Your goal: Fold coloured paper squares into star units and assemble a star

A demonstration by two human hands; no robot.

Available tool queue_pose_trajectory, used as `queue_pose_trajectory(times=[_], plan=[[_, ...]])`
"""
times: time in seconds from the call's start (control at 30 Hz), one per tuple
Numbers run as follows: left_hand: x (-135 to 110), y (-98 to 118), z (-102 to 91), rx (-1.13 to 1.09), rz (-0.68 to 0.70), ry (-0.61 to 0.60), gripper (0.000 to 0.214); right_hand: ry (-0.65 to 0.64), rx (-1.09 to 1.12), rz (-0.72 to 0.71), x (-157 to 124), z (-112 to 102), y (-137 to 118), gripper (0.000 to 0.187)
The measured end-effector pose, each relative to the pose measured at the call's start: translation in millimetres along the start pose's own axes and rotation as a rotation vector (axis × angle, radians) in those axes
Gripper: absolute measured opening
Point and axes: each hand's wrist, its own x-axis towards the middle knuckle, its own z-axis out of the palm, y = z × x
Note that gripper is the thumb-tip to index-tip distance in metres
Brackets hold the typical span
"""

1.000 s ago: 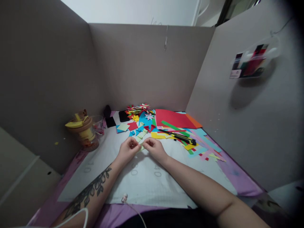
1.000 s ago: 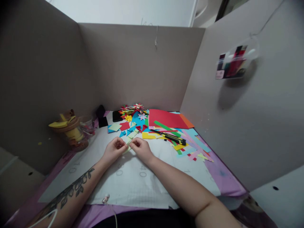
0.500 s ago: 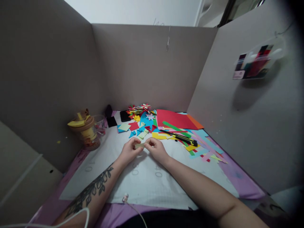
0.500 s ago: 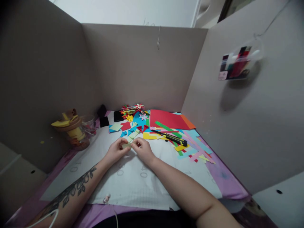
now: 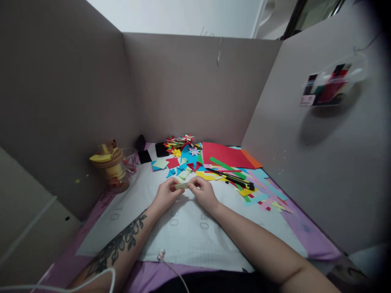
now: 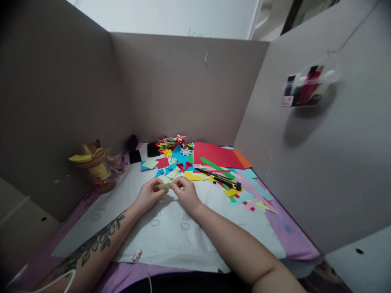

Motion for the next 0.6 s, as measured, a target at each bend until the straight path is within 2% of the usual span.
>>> queue_pose_trajectory(times=[0.13, 0.27, 0.33, 0.43, 0.6], plan=[[0, 0, 0.5, -0.022, -0.011, 0.036, 0.018, -0.032, 0.1, 0.093, 1, 3, 3, 0.013], [0, -2, 1.0, -0.066, -0.014, 0.063, 0.019, -0.109, 0.266, 0.191, 0, 11, 7, 0.03], [0, -2, 1.3, -0.085, -0.011, 0.053, 0.021, -0.132, 0.281, 0.232, 0, 14, 9, 0.028], [-1, 3, 1.7, -0.077, -0.014, 0.05, 0.024, -0.098, 0.245, 0.271, 1, 15, 12, 0.019], [-2, 12, 2.7, -0.075, -0.049, 0.072, 0.027, -0.061, 0.241, 0.26, 10, 6, 14, 0.024]])
